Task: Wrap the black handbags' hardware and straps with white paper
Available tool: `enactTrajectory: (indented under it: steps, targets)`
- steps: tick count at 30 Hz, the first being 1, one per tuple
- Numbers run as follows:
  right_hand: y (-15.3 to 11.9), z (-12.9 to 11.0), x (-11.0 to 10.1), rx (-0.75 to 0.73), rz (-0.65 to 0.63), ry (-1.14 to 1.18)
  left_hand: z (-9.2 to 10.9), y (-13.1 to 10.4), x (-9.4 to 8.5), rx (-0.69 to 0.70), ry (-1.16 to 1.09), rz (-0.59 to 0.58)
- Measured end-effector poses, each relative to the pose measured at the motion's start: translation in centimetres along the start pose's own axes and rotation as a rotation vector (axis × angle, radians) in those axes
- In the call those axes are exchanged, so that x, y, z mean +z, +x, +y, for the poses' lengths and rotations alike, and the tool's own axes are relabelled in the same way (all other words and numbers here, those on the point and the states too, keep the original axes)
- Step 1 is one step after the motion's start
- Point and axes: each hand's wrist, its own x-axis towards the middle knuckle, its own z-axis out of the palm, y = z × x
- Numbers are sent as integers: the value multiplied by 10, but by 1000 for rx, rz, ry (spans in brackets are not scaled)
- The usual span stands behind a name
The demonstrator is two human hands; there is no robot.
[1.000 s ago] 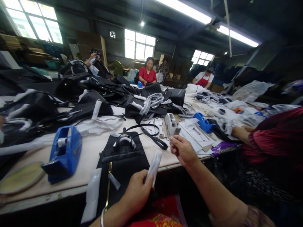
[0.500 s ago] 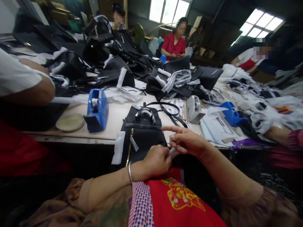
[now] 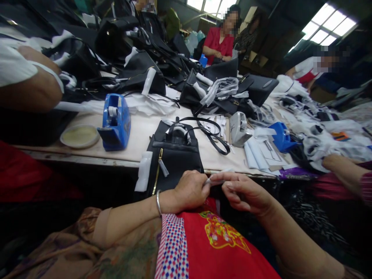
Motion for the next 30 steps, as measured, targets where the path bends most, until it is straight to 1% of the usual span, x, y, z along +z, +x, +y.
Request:
enactTrajectory:
  steps: [6, 10, 13, 16, 19, 21, 23, 26, 28, 30]
  targets:
    - [-8, 16, 3, 7, 135, -12, -2, 1, 0, -31, -55, 12]
    - [-6, 23, 3, -13, 228, -6, -4, 0, 4, -23, -83, 31]
    - [1, 28, 7, -31, 362, -52, -4, -1, 6, -19, -120, 41]
    - [13, 37, 10, -72, 481, -108, -4, -2, 7, -21, -187, 53]
    - [24, 52, 12, -75, 578, -133, -3, -3, 3, -56, -274, 75]
    - [28, 60, 12, -84, 607, -139, -2, -3, -3, -87, -345, 69]
    - [28, 64, 10, -123, 610, -178, -3, -2, -8, -115, -438, 27]
    - [24, 59, 6, -241, 652, -280, -4, -1, -13, -166, -588, -32]
    - [22, 52, 5, -349, 669, -261, -4, 0, -14, -191, -650, -34]
    - [21, 47, 6, -420, 630, -216, -4, 0, -14, -202, -669, -27]
